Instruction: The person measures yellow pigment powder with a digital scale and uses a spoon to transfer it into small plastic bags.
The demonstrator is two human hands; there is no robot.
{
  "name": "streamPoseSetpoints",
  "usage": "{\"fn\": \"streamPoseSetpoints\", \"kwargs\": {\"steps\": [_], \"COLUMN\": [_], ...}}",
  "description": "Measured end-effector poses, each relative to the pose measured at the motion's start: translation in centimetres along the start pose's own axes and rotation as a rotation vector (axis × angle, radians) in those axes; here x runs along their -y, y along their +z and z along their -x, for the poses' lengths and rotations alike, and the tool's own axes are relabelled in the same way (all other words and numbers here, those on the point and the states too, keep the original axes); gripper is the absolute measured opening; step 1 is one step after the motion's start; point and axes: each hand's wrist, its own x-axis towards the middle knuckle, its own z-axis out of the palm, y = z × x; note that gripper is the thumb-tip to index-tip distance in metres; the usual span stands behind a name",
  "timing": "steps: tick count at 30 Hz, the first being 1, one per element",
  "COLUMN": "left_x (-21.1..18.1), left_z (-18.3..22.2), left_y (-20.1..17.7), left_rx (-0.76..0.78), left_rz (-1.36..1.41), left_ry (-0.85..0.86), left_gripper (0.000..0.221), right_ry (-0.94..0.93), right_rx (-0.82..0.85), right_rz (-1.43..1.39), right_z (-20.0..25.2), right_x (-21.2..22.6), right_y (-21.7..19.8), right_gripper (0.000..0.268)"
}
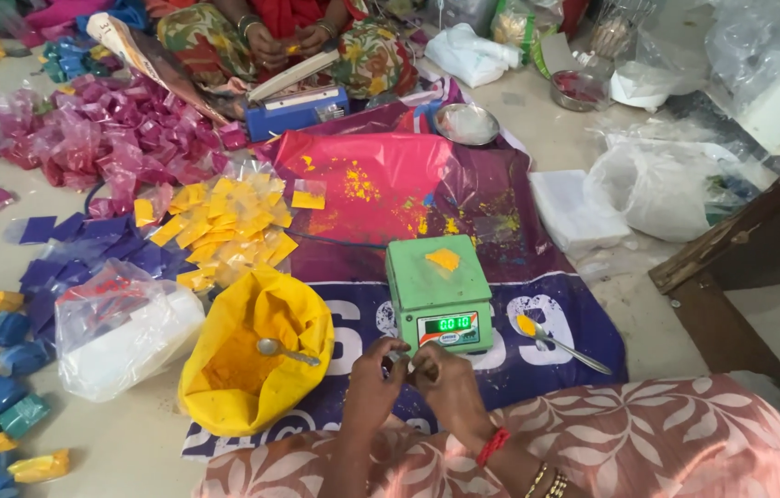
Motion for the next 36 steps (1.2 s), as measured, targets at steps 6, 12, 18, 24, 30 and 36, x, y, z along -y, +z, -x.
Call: {"fn": "streamPoseSetpoints", "kwargs": {"steps": [6,12,18,24,30,36], "left_x": [-1.0,-1.1,-1.5,-1.7,-4.4,-3.5], "left_z": [-0.1,0.0,0.3,0.6,0.8,1.5], "left_y": [0.3,0.6,1.5,2.8,3.2,3.8], "left_rx": [-0.026,-0.029,-0.005,0.101,0.188,0.263], "left_rz": [0.039,-0.014,-0.064,0.029,0.1,0.018], "left_ry": [-0.218,-0.246,-0.179,0.011,-0.072,-0.027], "left_gripper": [0.009,0.011,0.019,0.032,0.045,0.05], "right_ry": [-0.454,-0.612,-0.222,-0.261,-0.239,-0.1], "right_rx": [-0.024,-0.019,-0.018,0.0,-0.066,-0.016], "right_rz": [0.256,0.301,0.222,0.248,0.434,0.379], "right_z": [1.2,2.1,1.6,1.0,1.0,-0.2], "right_x": [-0.1,2.2,0.8,-1.6,-2.4,-8.6], "right_y": [-0.2,-1.2,-1.2,-1.1,-2.2,-1.2], "right_gripper": [0.015,0.024,0.013,0.024,0.018,0.022]}}
